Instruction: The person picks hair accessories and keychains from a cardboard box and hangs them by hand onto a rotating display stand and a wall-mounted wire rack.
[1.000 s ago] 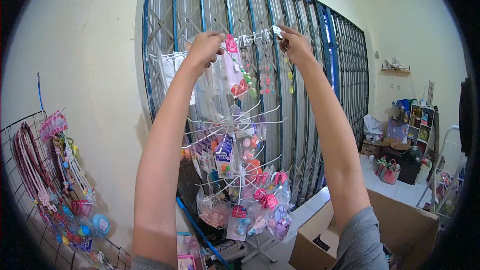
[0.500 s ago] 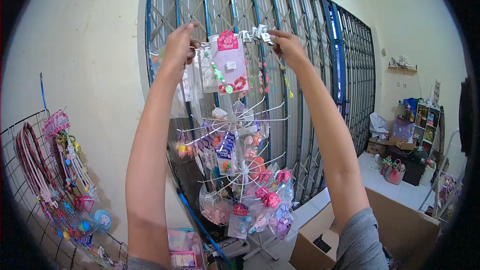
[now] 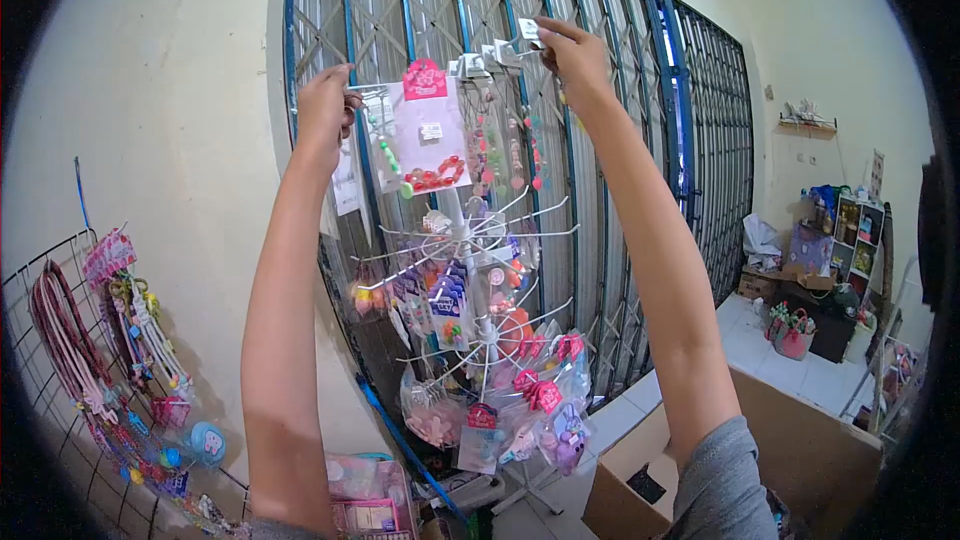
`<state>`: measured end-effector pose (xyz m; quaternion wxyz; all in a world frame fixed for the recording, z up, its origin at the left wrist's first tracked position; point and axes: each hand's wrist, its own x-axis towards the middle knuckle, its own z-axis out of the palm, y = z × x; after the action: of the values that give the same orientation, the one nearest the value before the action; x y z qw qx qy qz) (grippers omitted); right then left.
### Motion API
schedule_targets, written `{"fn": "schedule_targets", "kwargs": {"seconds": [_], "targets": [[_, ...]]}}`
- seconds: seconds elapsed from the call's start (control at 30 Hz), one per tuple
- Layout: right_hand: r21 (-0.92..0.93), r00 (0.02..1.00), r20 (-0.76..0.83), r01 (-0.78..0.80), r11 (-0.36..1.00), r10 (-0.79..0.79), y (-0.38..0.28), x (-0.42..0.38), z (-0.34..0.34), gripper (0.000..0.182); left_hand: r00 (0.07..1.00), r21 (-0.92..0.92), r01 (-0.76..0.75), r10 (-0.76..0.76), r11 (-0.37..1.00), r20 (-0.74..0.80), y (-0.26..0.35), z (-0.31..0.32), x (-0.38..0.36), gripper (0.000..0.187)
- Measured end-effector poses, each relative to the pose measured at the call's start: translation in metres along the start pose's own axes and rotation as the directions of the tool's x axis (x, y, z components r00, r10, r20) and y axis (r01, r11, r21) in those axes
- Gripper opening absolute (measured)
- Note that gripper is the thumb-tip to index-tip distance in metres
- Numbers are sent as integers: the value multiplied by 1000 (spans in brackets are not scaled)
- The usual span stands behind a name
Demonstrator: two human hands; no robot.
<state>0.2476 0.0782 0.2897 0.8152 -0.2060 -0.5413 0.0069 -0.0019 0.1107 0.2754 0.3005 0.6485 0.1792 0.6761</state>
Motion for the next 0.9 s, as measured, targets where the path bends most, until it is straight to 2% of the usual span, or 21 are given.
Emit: {"fn": "schedule_targets", "kwargs": {"seconds": [0.17, 0.3, 0.4, 0.47, 0.5, 0.57, 0.7, 0.73, 0.77, 0.8, 0.83, 0.9], "targets": [[70, 998, 54, -19, 997, 15, -6, -3, 7, 20, 998, 72, 37, -34, 997, -44, -7, 1, 4, 25], [46, 998, 62, -32, 998, 29, -14, -4, 11, 18, 1000, 85, 21, -21, 996, 4, -9, -2, 3, 25], [65, 988, 143, -71, 995, 61, -18, -8, 15, 18, 1000, 98, 27, -27, 995, 6, -7, -3, 3, 25], [-147, 986, 136, -71, 986, 92, -11, -9, 18, 20, 1000, 40, -2, 2, 999, -4, -8, -5, 5, 24], [-147, 986, 137, -75, 986, 96, -10, -13, 20, 20, 1000, 42, 2, -2, 999, -5, -10, -6, 4, 24], [-101, 993, 101, -54, 993, 64, -8, -24, 23, 21, 990, -84, -79, 68, 993, -125, -11, -6, 2, 22], [-35, 988, 113, -100, 994, 104, 8, -32, 31, 24, 980, -118, -89, 66, 989, -190, 4, 0, -28, 25], [57, 996, 71, -51, 997, 47, 17, -30, 36, 22, 994, -120, -55, 42, 991, -105, 7, 0, -37, 25], [59, 996, 75, -55, 997, 50, 24, -27, 38, 22, 1000, -120, -20, 17, 993, -21, 8, 0, -45, 25], [22, 998, 65, -26, 999, 24, 28, -28, 41, 23, 998, -148, 22, -14, 989, 58, 9, -2, -52, 25], [-14, 998, 56, 3, 1000, -2, 31, -27, 43, 23, 998, -143, 26, -19, 989, 55, 9, -2, -57, 25], [-28, 998, 60, -7, 1000, 9, 32, -29, 42, 23, 963, -112, 104, -72, 988, 258, 8, -2, -67, 25]]}}
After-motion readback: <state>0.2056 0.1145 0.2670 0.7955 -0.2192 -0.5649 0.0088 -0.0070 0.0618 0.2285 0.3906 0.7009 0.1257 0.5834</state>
